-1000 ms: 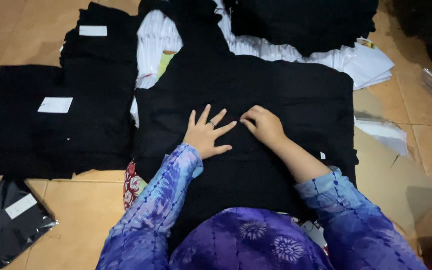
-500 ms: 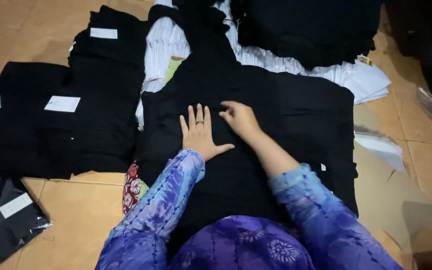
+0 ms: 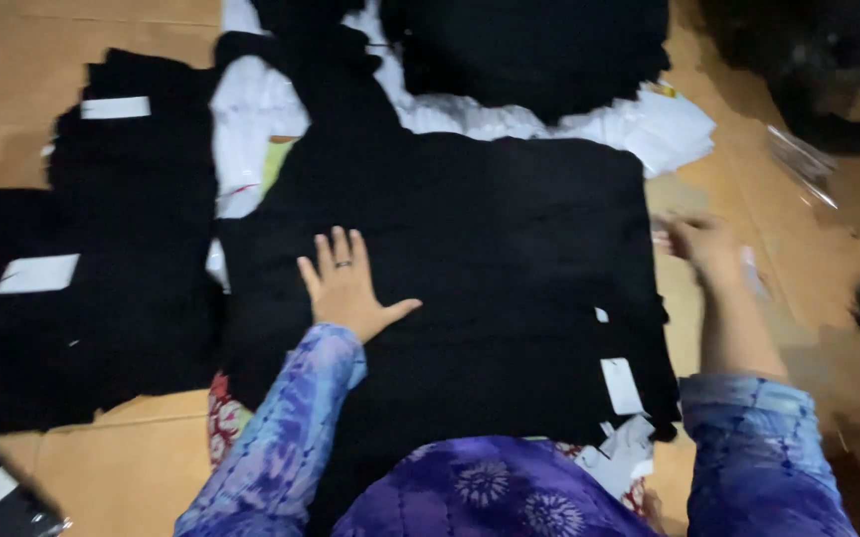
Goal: The person folds a black garment on the floor, smoothing it out and aligning the edges. They then place a white tag on the folded item and move it to a stack of similar folded garments. This process is repeated for multiple items.
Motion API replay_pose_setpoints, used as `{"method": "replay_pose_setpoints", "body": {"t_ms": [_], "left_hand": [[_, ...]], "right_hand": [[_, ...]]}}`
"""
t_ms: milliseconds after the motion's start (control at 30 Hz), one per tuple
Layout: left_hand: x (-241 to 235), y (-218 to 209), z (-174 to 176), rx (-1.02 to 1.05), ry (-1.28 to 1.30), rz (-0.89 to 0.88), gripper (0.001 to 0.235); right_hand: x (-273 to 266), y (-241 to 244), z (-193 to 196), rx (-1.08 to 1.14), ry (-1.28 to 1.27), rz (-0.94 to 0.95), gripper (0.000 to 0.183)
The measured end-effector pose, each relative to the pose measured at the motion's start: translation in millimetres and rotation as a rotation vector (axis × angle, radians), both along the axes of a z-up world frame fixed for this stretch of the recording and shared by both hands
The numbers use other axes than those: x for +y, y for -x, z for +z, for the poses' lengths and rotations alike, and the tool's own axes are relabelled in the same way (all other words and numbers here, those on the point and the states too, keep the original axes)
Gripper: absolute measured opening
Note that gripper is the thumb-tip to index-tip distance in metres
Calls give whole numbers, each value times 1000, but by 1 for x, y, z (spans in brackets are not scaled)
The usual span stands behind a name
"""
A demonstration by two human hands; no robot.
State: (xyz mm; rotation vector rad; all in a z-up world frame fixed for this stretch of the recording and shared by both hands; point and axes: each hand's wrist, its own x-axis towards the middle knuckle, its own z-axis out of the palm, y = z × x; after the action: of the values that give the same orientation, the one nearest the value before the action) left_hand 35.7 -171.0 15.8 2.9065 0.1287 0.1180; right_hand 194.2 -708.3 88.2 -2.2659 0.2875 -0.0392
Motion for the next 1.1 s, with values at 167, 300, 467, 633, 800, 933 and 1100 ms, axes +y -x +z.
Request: {"method": "replay_pose_setpoints", "body": {"t_ms": [167, 300, 467, 633, 800, 933, 1100], "left_hand": [[1, 9, 4, -131, 12, -14, 142], [-1, 13, 47, 227, 35, 63, 136], [2, 15, 44, 250, 52, 75, 136], [3, 12, 45, 317, 21, 102, 137], [3, 11, 36, 248, 30, 93, 133], [2, 16, 44, 225, 52, 82, 129], [1, 16, 48, 233, 112, 65, 129]], "right_hand": [[-65, 48, -9, 71, 700, -237, 67], [76, 66, 41, -229, 146, -24, 70], [196, 88, 28, -441, 591, 632, 55], [173, 54, -15, -291, 772, 630, 57], [89, 6, -42, -306, 644, 457, 58], [49, -12, -39, -161, 793, 438, 55], [24, -16, -18, 42, 21, 326, 36]]}}
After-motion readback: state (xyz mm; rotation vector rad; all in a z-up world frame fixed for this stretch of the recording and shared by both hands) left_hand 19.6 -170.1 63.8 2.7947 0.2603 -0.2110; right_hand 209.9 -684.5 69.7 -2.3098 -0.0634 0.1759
